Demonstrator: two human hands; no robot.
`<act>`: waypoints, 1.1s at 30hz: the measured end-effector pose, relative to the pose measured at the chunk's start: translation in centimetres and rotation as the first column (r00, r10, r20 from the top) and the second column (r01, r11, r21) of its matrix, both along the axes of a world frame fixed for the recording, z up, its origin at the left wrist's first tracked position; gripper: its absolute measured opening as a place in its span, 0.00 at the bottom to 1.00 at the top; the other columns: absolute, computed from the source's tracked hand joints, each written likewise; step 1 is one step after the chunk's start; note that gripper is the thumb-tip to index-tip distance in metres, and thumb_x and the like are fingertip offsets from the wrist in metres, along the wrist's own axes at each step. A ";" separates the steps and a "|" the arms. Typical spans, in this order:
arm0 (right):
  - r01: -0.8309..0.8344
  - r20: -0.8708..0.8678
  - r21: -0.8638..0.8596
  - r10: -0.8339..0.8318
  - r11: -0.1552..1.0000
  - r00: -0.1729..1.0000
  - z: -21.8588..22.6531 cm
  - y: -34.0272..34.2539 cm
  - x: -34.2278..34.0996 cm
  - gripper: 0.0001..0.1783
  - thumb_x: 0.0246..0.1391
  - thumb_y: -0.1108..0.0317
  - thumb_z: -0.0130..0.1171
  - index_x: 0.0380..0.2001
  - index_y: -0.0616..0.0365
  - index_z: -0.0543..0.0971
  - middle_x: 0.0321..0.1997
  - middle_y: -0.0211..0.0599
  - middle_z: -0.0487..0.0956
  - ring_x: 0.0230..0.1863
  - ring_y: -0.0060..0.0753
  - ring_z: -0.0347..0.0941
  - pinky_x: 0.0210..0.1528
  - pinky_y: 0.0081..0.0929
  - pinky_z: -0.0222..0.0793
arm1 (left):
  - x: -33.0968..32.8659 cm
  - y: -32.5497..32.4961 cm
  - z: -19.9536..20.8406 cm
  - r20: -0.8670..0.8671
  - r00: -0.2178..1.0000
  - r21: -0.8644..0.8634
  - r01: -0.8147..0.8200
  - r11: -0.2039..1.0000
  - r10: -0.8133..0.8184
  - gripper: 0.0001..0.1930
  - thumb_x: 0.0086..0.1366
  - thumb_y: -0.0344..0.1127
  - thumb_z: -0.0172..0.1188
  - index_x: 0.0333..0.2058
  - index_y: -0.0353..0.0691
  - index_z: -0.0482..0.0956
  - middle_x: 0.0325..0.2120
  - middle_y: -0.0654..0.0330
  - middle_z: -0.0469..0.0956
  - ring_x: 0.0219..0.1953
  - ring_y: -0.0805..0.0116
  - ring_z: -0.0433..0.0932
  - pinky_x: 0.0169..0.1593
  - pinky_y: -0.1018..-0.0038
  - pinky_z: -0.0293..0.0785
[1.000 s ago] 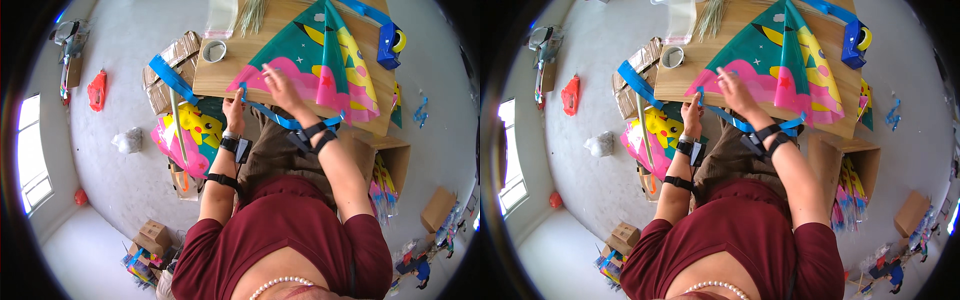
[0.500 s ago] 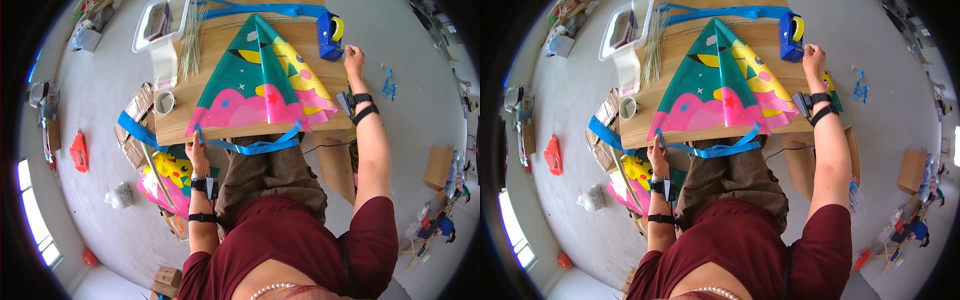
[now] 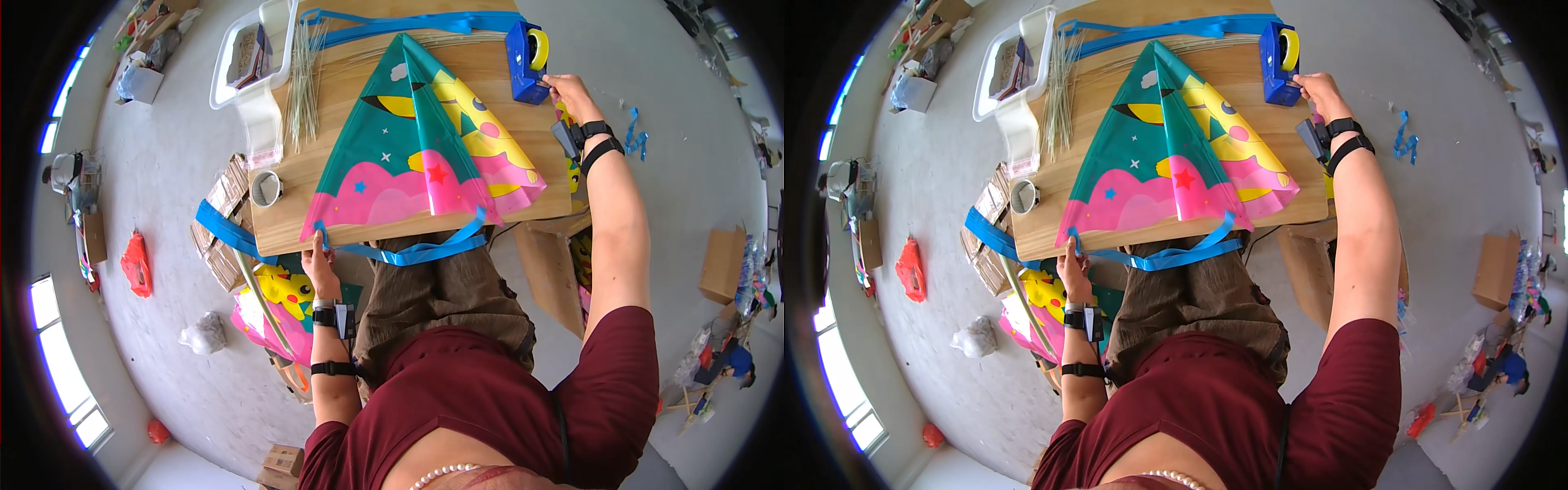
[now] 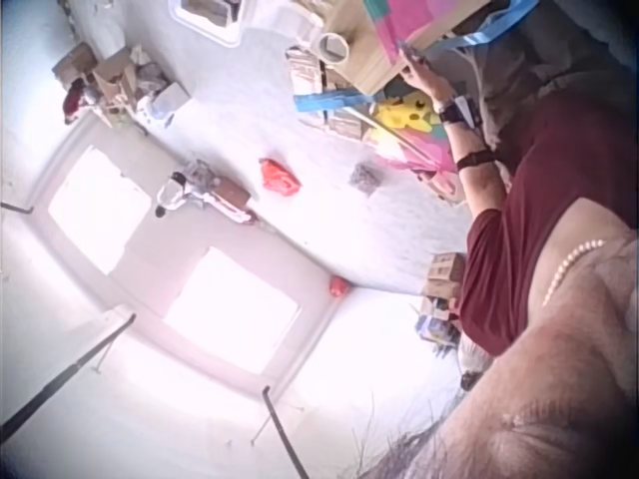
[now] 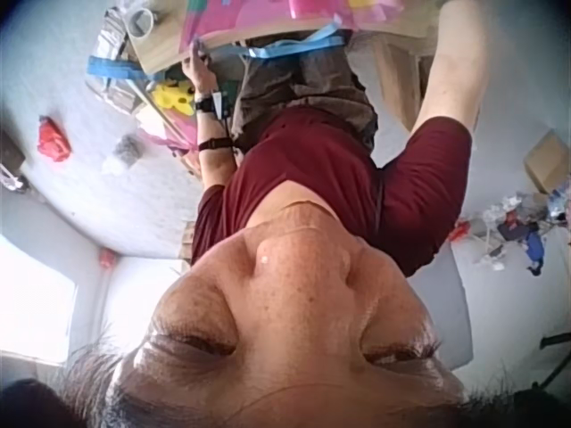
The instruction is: The person assembles a Pikachu-themed kite by folding the printed material and securing it with blue tape. They use a tape dispenser to apply tape to the edges and center of the kite, ensuring the structure is held together. The person handles the kite and tape repeatedly to complete the assembly.
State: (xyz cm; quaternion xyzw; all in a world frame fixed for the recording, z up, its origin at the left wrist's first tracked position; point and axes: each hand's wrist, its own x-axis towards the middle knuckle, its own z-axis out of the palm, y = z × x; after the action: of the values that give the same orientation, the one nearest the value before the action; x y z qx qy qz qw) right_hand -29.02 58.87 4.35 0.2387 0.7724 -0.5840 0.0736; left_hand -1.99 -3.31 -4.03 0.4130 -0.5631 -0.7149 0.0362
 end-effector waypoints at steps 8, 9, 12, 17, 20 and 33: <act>0.110 -0.002 -0.290 -0.116 0.951 0.993 1.1 -0.1 1.6 0.06 0.61 0.70 0.65 0.37 0.61 0.81 0.37 0.32 0.80 0.36 0.25 0.75 0.44 0.22 0.74 | 0.0 0.3 0.5 0.014 1.000 0.002 -0.001 1.000 0.001 0.16 0.62 0.48 0.74 0.39 0.49 0.77 0.22 0.71 0.70 0.23 0.78 0.74 0.26 0.79 0.68; 0.092 -0.018 -0.289 -0.102 0.953 0.995 0.7 0.1 1.9 0.06 0.60 0.71 0.65 0.37 0.61 0.81 0.39 0.33 0.80 0.37 0.25 0.76 0.47 0.22 0.75 | -0.2 0.5 0.6 0.013 1.000 0.001 -0.013 1.000 0.013 0.16 0.63 0.47 0.73 0.39 0.48 0.76 0.22 0.71 0.70 0.22 0.79 0.72 0.25 0.80 0.66; 0.050 -0.163 -0.306 -0.104 0.951 0.981 -1.0 -0.3 3.3 0.06 0.60 0.72 0.64 0.39 0.62 0.81 0.40 0.34 0.81 0.40 0.26 0.77 0.50 0.23 0.75 | -0.3 1.0 1.0 0.013 0.999 -0.008 -0.043 0.999 0.043 0.16 0.64 0.45 0.73 0.39 0.46 0.76 0.22 0.72 0.68 0.19 0.82 0.66 0.23 0.82 0.62; 0.103 -0.285 -0.275 -0.183 0.956 0.941 -3.4 -1.7 4.0 0.08 0.62 0.70 0.64 0.41 0.64 0.81 0.39 0.31 0.82 0.42 0.25 0.78 0.51 0.24 0.75 | 0.0 0.4 0.2 -0.001 0.999 -0.003 -0.035 0.999 0.035 0.16 0.64 0.45 0.73 0.39 0.47 0.76 0.22 0.72 0.68 0.19 0.83 0.65 0.23 0.83 0.61; 0.174 -0.281 -0.158 -0.213 0.972 0.936 -4.7 -2.4 4.2 0.09 0.62 0.69 0.64 0.41 0.65 0.82 0.39 0.31 0.82 0.41 0.24 0.77 0.49 0.24 0.75 | 0.2 0.1 0.0 0.011 1.000 -0.010 -0.004 1.000 0.004 0.17 0.61 0.50 0.74 0.37 0.49 0.76 0.24 0.72 0.69 0.24 0.79 0.72 0.27 0.80 0.67; 0.366 -0.218 0.460 -0.296 0.809 0.930 -13.8 -1.4 6.0 0.14 0.63 0.57 0.65 0.36 0.58 0.83 0.25 0.28 0.76 0.27 0.15 0.66 0.32 0.21 0.64 | -0.9 2.0 1.1 -0.040 0.999 0.007 -0.013 1.000 0.013 0.14 0.63 0.47 0.73 0.40 0.50 0.79 0.26 0.74 0.72 0.22 0.83 0.67 0.24 0.82 0.63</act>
State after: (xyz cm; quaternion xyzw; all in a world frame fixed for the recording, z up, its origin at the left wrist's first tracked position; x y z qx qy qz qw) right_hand -23.03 57.44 -9.43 0.3403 0.8449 -0.3862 -0.1455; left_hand -2.89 -1.27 -2.92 0.4024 -0.5572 -0.7246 0.0505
